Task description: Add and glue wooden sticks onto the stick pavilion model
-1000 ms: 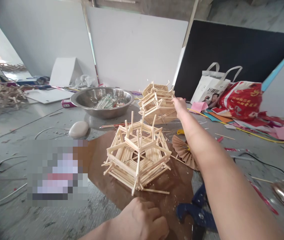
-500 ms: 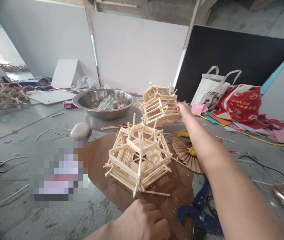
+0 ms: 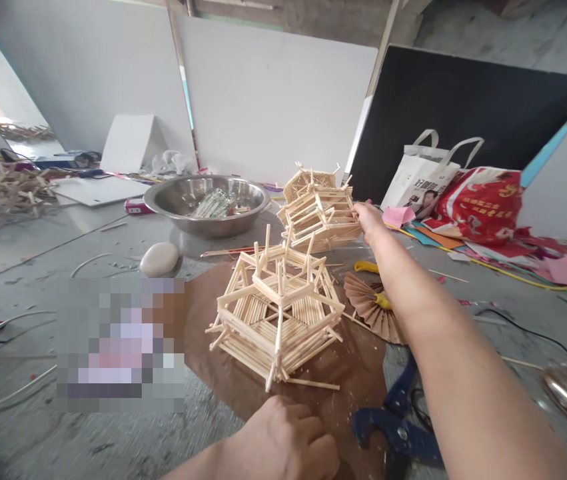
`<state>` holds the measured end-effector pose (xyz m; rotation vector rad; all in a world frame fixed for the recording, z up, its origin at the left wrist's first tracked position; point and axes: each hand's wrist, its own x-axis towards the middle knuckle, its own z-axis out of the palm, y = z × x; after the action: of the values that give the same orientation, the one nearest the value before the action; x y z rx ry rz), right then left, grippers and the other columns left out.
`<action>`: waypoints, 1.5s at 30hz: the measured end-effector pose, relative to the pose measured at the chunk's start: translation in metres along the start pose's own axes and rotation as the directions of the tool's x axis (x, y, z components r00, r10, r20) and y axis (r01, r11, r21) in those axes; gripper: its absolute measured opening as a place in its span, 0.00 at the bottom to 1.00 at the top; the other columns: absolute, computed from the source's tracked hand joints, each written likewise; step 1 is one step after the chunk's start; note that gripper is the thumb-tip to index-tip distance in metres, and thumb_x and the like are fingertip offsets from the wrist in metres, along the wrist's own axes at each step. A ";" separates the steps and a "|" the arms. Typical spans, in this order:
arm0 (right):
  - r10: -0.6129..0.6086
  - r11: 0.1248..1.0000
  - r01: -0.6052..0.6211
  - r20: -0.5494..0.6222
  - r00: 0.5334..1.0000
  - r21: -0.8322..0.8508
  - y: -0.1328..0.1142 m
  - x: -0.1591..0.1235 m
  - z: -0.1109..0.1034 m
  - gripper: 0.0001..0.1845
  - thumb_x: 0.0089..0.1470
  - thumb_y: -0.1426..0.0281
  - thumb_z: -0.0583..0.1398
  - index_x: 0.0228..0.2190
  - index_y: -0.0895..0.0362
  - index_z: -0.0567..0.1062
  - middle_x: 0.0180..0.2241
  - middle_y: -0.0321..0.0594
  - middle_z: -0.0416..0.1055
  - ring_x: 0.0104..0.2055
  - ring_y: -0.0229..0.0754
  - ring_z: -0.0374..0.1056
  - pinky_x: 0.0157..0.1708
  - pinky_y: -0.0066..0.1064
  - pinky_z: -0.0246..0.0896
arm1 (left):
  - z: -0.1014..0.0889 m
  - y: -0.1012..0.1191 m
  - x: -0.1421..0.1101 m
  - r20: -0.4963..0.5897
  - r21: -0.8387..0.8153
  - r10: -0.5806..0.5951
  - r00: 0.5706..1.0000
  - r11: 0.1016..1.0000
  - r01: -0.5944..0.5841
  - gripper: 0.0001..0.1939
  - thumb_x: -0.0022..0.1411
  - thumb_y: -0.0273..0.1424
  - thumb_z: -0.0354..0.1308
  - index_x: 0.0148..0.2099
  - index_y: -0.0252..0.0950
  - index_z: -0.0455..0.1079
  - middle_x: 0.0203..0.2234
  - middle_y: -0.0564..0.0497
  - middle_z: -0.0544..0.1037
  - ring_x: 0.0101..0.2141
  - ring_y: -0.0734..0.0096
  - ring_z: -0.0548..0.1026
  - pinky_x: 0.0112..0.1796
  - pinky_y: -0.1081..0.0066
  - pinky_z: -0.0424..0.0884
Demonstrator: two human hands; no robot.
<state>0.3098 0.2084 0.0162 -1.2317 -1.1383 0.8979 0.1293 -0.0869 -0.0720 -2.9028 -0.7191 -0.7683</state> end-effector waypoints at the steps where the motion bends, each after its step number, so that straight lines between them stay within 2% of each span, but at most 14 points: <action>1: 0.002 1.000 -0.002 -0.002 1.000 0.016 -0.001 0.000 0.001 0.03 0.33 0.72 0.53 0.18 0.52 0.64 0.15 0.32 0.63 0.21 0.38 0.62 0.21 0.30 0.57 | -0.001 0.000 0.000 0.005 -0.001 -0.001 1.000 1.000 0.001 0.12 0.52 0.33 0.53 0.22 0.35 0.55 0.14 0.58 0.65 0.15 0.79 0.61 0.15 0.74 0.48; 8: -0.005 0.999 0.006 -0.001 1.000 0.037 -0.004 0.000 0.003 0.04 0.35 0.74 0.53 0.21 0.56 0.65 0.14 0.30 0.61 0.19 0.34 0.59 0.21 0.26 0.54 | -0.005 0.002 0.002 0.038 0.011 -0.023 0.999 1.000 0.023 0.11 0.53 0.33 0.52 0.23 0.35 0.56 0.13 0.57 0.65 0.15 0.79 0.63 0.15 0.75 0.50; 16: -0.018 1.000 0.017 0.008 1.000 0.019 -0.008 -0.008 0.003 0.05 0.36 0.75 0.53 0.22 0.56 0.65 0.14 0.30 0.62 0.19 0.34 0.58 0.20 0.25 0.52 | -0.002 0.000 0.002 0.064 0.015 0.005 0.998 1.000 -0.006 0.11 0.53 0.33 0.51 0.22 0.36 0.56 0.14 0.57 0.66 0.15 0.79 0.63 0.15 0.75 0.50; 33: -0.059 0.998 0.059 0.005 0.998 -0.027 -0.006 -0.008 0.002 0.01 0.38 0.74 0.54 0.19 0.57 0.65 0.16 0.32 0.63 0.22 0.34 0.59 0.24 0.25 0.55 | -0.007 0.000 0.002 0.113 0.002 -0.004 0.994 1.000 0.004 0.11 0.54 0.33 0.52 0.23 0.35 0.56 0.15 0.57 0.66 0.16 0.79 0.63 0.15 0.75 0.51; 45: -0.060 0.995 0.054 -0.065 0.996 -0.086 -0.014 -0.014 0.006 0.02 0.35 0.74 0.54 0.19 0.57 0.66 0.17 0.32 0.63 0.23 0.35 0.60 0.22 0.26 0.55 | -0.005 -0.001 0.002 0.064 0.010 0.016 0.998 1.000 -0.016 0.11 0.52 0.33 0.53 0.23 0.36 0.56 0.14 0.58 0.66 0.15 0.79 0.63 0.15 0.75 0.51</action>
<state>0.2998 0.1942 0.0278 -1.2824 -1.1619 0.7665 0.1283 -0.0862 -0.0671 -2.9325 -0.7025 -0.6706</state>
